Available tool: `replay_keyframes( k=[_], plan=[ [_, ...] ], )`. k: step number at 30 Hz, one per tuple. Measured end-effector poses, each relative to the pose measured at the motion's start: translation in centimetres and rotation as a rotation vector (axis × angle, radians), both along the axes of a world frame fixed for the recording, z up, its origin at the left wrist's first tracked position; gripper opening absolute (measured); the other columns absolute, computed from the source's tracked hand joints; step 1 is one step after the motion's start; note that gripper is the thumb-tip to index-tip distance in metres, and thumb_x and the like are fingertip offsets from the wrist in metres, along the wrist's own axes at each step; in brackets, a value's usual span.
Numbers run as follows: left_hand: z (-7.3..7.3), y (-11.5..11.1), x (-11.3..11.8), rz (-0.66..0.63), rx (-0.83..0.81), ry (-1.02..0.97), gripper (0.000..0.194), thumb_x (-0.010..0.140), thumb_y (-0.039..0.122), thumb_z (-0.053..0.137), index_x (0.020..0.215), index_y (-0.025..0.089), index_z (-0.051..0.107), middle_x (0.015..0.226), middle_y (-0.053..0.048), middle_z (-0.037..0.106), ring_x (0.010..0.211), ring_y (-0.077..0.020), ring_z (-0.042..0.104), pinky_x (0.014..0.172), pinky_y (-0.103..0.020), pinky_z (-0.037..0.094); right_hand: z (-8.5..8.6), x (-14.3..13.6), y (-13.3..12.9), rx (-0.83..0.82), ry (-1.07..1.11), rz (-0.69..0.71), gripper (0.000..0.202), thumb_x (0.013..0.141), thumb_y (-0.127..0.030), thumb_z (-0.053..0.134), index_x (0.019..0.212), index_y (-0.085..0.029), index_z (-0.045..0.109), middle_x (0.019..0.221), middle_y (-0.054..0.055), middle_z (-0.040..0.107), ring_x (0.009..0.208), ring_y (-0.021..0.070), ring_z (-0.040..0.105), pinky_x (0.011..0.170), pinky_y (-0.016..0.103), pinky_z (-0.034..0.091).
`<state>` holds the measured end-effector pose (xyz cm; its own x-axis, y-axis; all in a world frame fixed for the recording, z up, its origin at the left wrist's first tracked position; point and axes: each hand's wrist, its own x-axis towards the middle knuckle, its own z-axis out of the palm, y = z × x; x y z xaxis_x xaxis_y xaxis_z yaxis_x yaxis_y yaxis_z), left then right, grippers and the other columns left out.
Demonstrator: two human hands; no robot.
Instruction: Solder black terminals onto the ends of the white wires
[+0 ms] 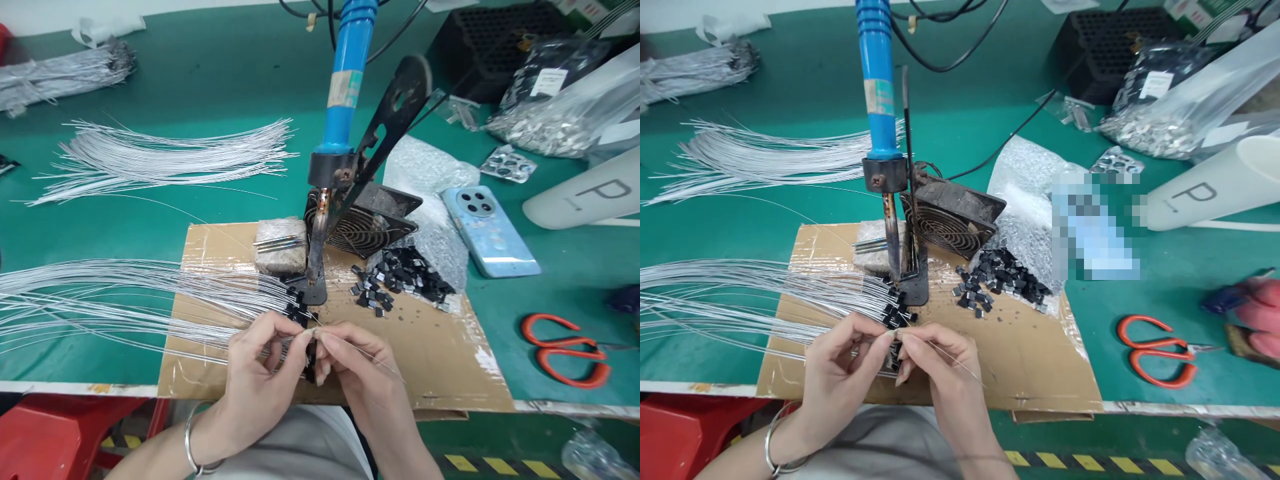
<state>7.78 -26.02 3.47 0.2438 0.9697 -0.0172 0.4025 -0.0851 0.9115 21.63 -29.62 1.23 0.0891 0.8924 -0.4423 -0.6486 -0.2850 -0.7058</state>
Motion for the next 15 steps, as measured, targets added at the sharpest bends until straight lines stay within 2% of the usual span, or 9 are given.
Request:
replay_keyframes(
  k=[7, 15],
  plan=[
    [0.4, 0.21, 0.34, 0.013, -0.093, -0.105, 0.019, 0.094, 0.018, 0.06, 0.075, 0.018, 0.06, 0.059, 0.005, 0.056, 0.049, -0.0072, 0.038, 0.043, -0.018, 0.03, -0.35, -0.06, -0.13, 0.023, 0.0, -0.02, 0.013, 0.08, -0.033, 0.082, 0.079, -0.019, 0.082, 0.064, -0.001, 0.069, 0.051, 0.008, 0.063, 0.05, 0.016, 0.053],
    [0.16, -0.07, 0.23, 0.008, 0.043, -0.018, 0.016, 0.092, 0.015, 0.062, 0.077, 0.018, 0.061, 0.059, 0.006, 0.049, 0.047, -0.0063, 0.034, 0.043, -0.018, 0.028, 0.19, 0.31, 0.07, 0.015, -0.041, 0.006, 0.018, 0.08, -0.035, 0.081, 0.074, -0.018, 0.079, 0.064, -0.001, 0.069, 0.051, 0.0094, 0.063, 0.051, 0.02, 0.056]
  ],
)
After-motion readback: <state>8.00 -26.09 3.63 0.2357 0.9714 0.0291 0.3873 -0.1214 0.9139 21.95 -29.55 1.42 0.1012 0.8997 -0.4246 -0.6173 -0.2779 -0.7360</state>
